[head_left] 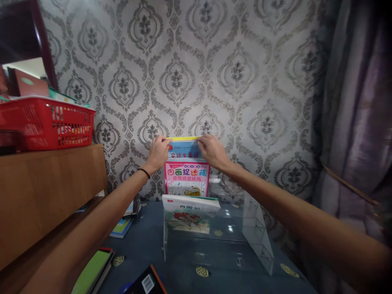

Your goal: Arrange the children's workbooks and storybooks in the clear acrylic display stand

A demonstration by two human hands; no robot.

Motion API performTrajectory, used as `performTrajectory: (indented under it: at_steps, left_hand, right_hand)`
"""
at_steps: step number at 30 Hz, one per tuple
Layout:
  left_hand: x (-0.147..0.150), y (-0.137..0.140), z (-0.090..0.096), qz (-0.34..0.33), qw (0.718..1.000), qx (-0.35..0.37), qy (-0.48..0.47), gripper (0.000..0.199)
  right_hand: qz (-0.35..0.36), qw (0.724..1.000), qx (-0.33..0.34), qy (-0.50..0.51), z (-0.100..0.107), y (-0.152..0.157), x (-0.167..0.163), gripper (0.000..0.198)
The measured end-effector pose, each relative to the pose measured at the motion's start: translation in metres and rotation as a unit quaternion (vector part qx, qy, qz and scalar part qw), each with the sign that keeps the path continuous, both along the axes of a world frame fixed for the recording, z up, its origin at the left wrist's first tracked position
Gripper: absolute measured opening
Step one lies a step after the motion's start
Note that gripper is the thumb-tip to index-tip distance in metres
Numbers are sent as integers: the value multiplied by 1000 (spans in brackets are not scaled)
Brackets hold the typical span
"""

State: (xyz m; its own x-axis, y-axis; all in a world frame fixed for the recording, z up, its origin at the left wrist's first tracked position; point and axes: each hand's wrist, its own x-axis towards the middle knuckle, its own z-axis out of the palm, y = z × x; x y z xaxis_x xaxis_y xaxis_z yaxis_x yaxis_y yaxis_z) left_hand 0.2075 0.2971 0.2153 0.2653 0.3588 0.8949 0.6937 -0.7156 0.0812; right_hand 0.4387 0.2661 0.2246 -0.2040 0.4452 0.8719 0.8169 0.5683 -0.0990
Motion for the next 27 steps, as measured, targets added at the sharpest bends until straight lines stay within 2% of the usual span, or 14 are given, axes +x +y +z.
performTrajectory:
  at_steps: [3, 6, 9, 12, 17, 23, 27]
  left_hand:
    - [-6, 0, -5, -84, 985, -82, -129, 35]
    - [-8, -1, -12, -120, 960, -139, -210, 23]
    - [-8, -3, -16, -121, 959, -148, -211, 14]
    - [-6, -7, -15, -111, 961, -152, -204, 19]
    - [-4, -8, -13, -89, 964, -158, -195, 22]
    - [-3, -3, -15, -83, 966, -162, -186, 15]
    - [-4, -2, -13, -70, 971, -160, -164, 15]
  right_hand:
    - [8, 1000, -6, 23, 3, 1, 2, 25]
    - [25, 998, -8, 61, 2, 4, 4, 21]
    - [57, 991, -16, 119, -1, 7, 6, 19]
    - [72, 983, -32, 167, -3, 9, 6, 18]
    - [43, 985, -39, 163, -2, 11, 6, 21]
    - [37, 987, -22, 156, -6, 13, 11, 24]
    - [7, 978, -41, 203, -15, 14, 17, 28]
